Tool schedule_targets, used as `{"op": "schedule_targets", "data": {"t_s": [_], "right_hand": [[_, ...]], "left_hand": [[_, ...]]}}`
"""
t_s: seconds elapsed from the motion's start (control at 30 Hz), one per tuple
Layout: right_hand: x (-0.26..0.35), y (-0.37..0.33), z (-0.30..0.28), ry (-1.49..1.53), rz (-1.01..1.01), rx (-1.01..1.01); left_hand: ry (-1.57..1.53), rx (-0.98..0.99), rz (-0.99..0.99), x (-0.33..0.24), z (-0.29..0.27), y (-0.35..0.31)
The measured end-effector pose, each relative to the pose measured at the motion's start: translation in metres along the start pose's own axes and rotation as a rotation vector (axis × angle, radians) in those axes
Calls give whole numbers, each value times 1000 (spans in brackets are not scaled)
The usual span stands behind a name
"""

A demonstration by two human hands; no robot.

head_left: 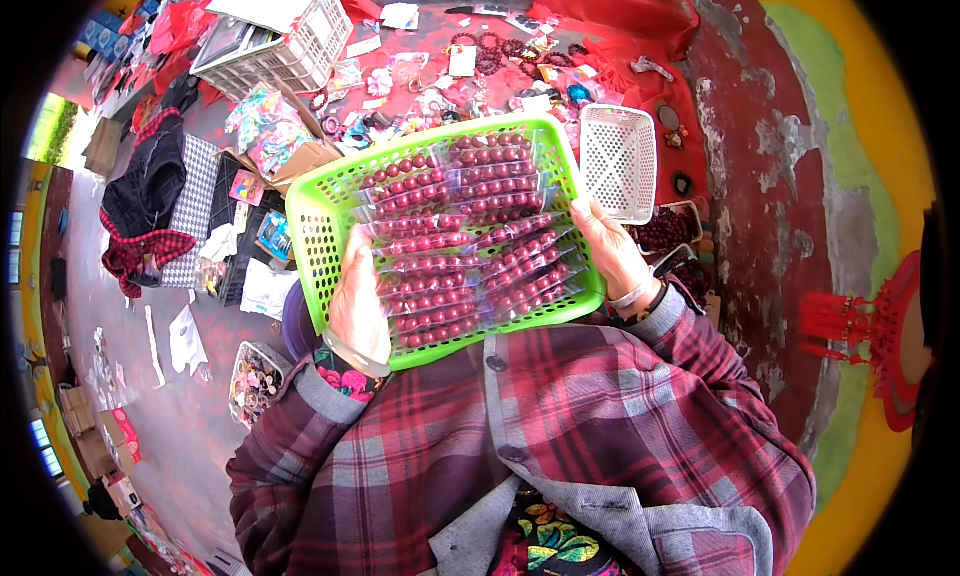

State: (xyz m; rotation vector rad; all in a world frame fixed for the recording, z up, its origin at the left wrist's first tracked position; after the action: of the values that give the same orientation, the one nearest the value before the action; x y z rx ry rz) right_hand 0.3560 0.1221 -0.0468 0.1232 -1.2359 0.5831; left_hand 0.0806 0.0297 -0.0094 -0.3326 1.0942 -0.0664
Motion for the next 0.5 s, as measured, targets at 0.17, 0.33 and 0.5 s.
{"op": "schedule_targets", "data": {"t_s": [0.17, 0.33, 0.5], "right_hand": [[0, 3, 1, -55, -23, -14], [-8, 4, -8, -73, -3, 24], [6, -2, 0, -16, -15, 28]], "left_hand": [[-66, 45, -7, 5, -2, 0], [-114, 22, -11, 5, -3, 1], [-13, -22, -12, -3, -19, 4]]}}
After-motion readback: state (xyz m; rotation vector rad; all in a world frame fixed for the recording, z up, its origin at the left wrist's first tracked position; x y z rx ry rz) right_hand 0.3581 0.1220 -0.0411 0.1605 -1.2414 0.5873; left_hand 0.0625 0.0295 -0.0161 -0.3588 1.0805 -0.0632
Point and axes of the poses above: each hand's wrist, its own y-axis towards the middle knuckle, its own z-axis out of the palm, x = y × z, the point moved 3 cm from there along y, towards the middle knuckle, and after that the axes turned 13 degrees about x, right-handed, at the moved point
